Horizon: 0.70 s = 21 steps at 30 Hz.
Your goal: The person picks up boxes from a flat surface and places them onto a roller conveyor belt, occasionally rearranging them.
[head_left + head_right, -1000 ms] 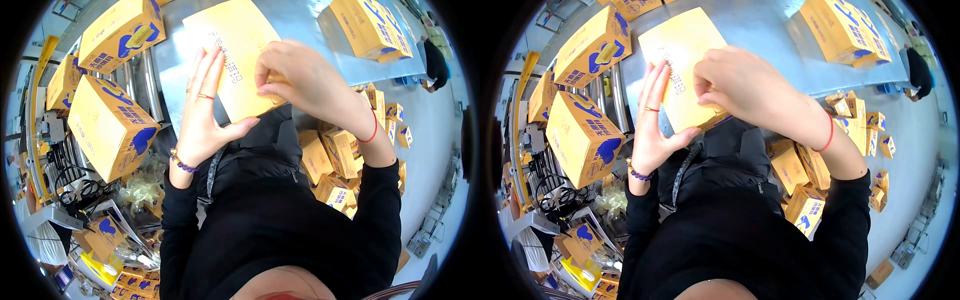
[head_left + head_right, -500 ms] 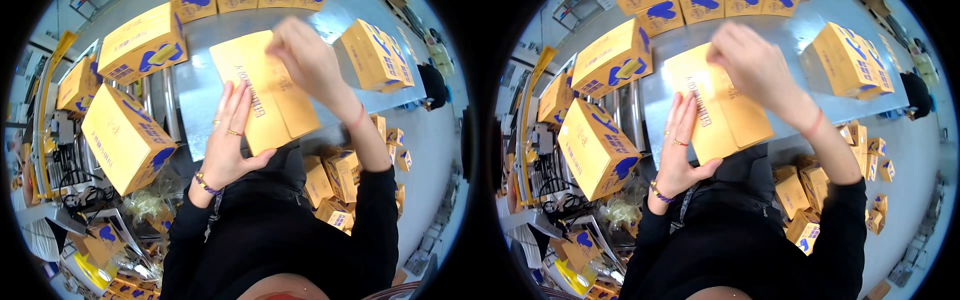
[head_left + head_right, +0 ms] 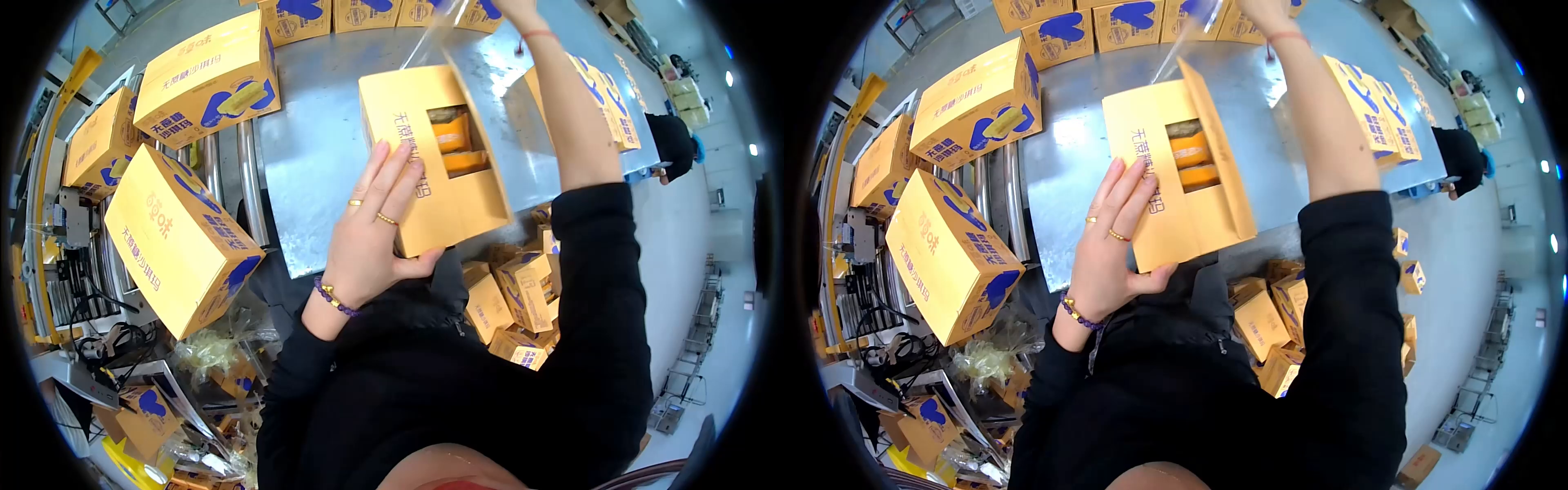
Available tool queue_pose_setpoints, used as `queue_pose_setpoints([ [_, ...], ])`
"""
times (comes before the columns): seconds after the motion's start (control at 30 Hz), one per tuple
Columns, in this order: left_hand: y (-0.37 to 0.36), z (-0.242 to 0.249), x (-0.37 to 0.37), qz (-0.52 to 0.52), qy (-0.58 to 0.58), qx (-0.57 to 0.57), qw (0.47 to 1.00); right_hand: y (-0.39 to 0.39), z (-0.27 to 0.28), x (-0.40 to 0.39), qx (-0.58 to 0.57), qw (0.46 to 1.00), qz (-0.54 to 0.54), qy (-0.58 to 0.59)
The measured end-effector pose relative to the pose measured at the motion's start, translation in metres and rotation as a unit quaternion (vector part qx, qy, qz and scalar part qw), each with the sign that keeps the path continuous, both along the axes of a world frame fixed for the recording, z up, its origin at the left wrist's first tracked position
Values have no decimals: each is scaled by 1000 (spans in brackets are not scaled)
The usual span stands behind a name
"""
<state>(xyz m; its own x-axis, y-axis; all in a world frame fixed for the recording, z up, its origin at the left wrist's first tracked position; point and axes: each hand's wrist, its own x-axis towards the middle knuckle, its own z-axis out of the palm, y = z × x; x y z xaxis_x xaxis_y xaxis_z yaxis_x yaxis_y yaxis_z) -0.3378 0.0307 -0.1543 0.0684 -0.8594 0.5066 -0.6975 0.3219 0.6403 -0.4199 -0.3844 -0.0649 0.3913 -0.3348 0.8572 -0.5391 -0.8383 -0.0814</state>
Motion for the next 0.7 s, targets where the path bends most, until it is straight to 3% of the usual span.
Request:
queue_pose_setpoints([
  [0.07,-3,-7,2,-8,24,0,1000,-58,-55,-29,60,998,-5,-30],
  [0.1,-3,-8,3,-9,26,0,1000,-51,-63,-35,60,998,-7,-29],
  [0.17,-5,-10,5,-44,16,-9,999,-29,-76,-55,304,940,-154,-26],
  [0.2,-7,-11,6,-49,17,-12,999,-26,-80,-59,301,940,-158,-28],
  [0.27,-11,-13,6,-102,43,-18,994,-23,-96,-74,402,897,-169,-69],
  [0.43,-21,-23,2,-161,59,-25,985,-27,-126,-114,433,863,-225,-132],
  [0.5,-14,-26,-1,-164,51,-24,985,-54,-140,-139,330,908,-238,-96],
  [0.53,-8,-28,-3,-161,63,-25,985,-54,-122,-137,380,887,-208,-159],
  [0.6,-6,-36,-8,-148,77,-32,986,-52,-66,-130,381,903,-185,-72],
  [0.67,-9,-35,-14,-146,83,-14,986,-57,-25,-108,298,942,25,-148],
  [0.7,-11,-33,-13,-144,89,-6,986,13,24,-87,291,947,90,-103],
])
